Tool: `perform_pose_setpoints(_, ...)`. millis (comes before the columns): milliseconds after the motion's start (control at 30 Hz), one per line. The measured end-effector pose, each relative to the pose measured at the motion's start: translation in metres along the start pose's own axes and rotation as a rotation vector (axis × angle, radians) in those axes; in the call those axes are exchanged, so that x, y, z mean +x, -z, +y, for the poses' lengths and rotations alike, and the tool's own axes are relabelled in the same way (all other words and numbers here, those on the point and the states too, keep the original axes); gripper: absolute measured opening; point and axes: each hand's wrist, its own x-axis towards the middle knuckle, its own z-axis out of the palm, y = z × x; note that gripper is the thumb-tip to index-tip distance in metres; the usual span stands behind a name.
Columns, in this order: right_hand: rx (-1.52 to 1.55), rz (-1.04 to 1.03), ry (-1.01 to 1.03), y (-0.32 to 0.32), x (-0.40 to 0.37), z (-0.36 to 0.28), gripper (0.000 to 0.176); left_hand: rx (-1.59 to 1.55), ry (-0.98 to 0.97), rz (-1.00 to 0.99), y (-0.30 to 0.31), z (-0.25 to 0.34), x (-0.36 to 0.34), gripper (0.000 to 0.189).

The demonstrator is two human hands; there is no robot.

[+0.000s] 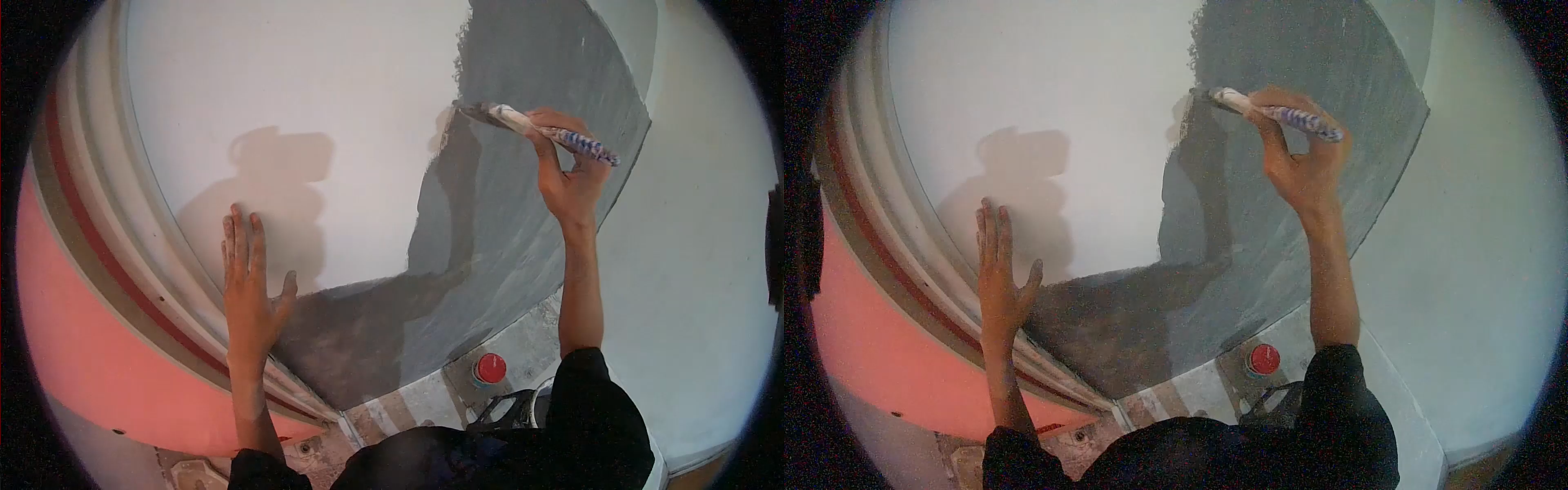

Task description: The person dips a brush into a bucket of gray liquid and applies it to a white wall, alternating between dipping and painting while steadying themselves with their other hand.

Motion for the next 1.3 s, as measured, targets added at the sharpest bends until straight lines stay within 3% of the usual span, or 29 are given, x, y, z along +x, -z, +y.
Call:
perform_pose_setpoints(67, 0.033, 0.073, -0.08, -0.006, -0.012, 0.003, 0.01, 0.005, 0.006, -0.003, 0.0, 0.002, 0.001, 0.089)
perform_pose_setpoints(167, 0.03, -0.036, -0.143, -0.019, -0.014, 0.002, 0.012, 0.006, -0.02, 0.023, -0.002, 0.002, 0.0, 0.088)
perform_pose_setpoints(267, 0.139, 0.172, -0.075, -0.01, -0.007, 0.001, 0.013, -0.014, -0.041, 0.015, -0.001, -0.002, -0.001, 0.087)
perform_pose_setpoints(367, -0.064, 0.017, -0.124, -0.017, -0.008, -0.001, 0.012, -0.011, -0.026, 0.016, 0.0, 0.002, -0.001, 0.086)
perform_pose_setpoints(433, -0.036, 0.042, -0.141, -0.015, -0.014, -0.007, 0.011, -0.016, -0.03, 0.011, -0.001, 0.002, -0.003, 0.086)
perform_pose_setpoints(567, 0.105, 0.203, -0.234, -0.021, -0.023, -0.018, 0.012, 0.004, -0.027, 0.017, 0.0, 0.0, -0.002, 0.087)
perform_pose_setpoints(667, 0.061, 0.169, -0.313, -0.033, -0.03, -0.01, 0.012, 0.004, -0.024, 0.029, -0.003, 0.0, -0.001, 0.088)
perform_pose_setpoints(767, 0.082, 0.353, -0.224, -0.026, -0.035, -0.03, 0.011, -0.019, -0.01, -0.003, 0.002, 0.0, -0.001, 0.089)
perform_pose_setpoints(867, 0.036, 0.177, -0.369, -0.04, -0.045, -0.016, 0.009, -0.012, -0.013, 0.027, -0.002, 0.001, -0.002, 0.09)
perform_pose_setpoints(1167, 0.058, 0.32, -0.24, -0.05, -0.043, -0.039, 0.012, -0.025, -0.03, 0.017, 0.0, 0.0, -0.002, 0.089)
perform_pose_setpoints(1300, 0.103, 0.357, -0.338, -0.057, -0.058, -0.042, 0.008, -0.004, -0.03, -0.005, 0.0, 0.0, -0.006, 0.091)
